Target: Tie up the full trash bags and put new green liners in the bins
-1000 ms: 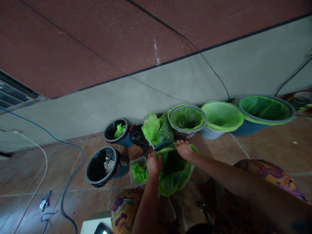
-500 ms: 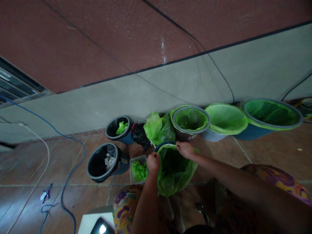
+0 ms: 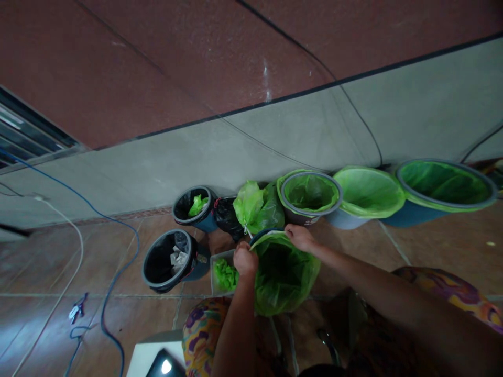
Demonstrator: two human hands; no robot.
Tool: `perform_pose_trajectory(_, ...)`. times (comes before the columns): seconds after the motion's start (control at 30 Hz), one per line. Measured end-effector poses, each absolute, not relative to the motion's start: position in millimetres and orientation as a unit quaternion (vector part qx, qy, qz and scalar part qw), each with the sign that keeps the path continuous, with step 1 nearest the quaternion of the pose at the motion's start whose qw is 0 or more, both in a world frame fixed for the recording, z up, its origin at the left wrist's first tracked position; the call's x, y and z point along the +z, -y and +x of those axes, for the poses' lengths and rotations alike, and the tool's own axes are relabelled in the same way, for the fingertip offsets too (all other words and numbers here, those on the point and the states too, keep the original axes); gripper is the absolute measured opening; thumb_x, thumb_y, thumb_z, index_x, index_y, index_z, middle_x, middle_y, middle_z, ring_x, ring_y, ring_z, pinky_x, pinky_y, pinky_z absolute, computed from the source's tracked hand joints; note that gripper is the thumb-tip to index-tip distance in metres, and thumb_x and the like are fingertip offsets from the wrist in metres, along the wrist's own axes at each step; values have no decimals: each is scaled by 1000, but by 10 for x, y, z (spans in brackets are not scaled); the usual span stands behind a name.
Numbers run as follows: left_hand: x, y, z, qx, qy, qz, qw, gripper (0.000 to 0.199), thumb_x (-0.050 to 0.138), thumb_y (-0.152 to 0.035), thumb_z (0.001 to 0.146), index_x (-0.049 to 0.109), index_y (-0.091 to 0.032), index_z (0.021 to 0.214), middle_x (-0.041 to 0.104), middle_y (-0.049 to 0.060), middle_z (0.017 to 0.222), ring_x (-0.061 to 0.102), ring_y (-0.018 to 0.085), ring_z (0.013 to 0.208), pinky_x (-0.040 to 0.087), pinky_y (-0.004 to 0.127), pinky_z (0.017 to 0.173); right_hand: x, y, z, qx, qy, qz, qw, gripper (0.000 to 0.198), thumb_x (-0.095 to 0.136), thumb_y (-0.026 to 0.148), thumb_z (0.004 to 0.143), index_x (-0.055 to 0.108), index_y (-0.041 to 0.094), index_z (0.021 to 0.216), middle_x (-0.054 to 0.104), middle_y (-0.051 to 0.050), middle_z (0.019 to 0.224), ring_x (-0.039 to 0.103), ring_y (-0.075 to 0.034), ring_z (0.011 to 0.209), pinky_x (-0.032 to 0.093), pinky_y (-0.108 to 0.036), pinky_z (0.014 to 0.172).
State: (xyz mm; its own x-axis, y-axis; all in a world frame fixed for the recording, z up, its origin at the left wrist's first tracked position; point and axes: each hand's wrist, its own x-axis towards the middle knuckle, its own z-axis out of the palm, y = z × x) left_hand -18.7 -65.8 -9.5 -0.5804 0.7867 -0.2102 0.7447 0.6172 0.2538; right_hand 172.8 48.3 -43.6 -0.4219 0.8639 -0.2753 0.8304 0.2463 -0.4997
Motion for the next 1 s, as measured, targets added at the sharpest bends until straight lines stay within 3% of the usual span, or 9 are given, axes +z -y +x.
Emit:
perform_pose_trajectory(0.17, -74, 645, -160, 82, -868, 452, 188, 38, 65, -33, 85, 68, -25, 123, 73, 9, 116, 63, 28, 114, 47, 33, 87, -386, -466, 1731, 301, 797, -522, 47, 26, 45, 16, 95, 71, 16, 96, 74, -7, 95, 61, -14, 79, 36, -23, 68)
perform_pose_trajectory(0.37, -77, 616, -170, 84, -872, 437, 206, 27, 52, -28, 95, 77, -23, 103, 77, 9, 107, 69, 23, 103, 47, 29, 84, -405, -460, 1758, 302, 801, -515, 48, 25, 49, 24, 97, 71, 16, 106, 74, -8, 101, 65, -16, 89, 41, -23, 74)
perform_pose_trajectory(0.63, -324, 425, -269, 146, -878, 381, 250, 25, 57, -19, 90, 78, -18, 103, 78, 10, 106, 72, 20, 99, 49, 23, 80, -434, -564, 1659, 278, 775, -567, 26, 28, 50, 29, 96, 77, 19, 97, 77, -8, 100, 69, -18, 91, 43, -24, 73)
perform_pose_trajectory(0.87, -580, 288, -500, 198, -863, 372, 279, 24, 59, -30, 92, 80, -18, 97, 79, 10, 100, 73, 21, 93, 49, 24, 77, -599, -885, 1519, 266, 778, -569, -14, 37, 50, 40, 97, 80, 18, 98, 77, -9, 101, 69, -17, 88, 46, -24, 74)
perform_pose_trajectory(1.0, -583, 112, -549, 187, -875, 359, 265, 26, 59, -31, 91, 81, -21, 100, 79, 11, 105, 73, 23, 100, 50, 25, 79, -745, -966, 1507, 269, 776, -571, -18, 38, 49, 42, 98, 80, 20, 98, 77, -8, 104, 70, -17, 89, 47, -23, 74)
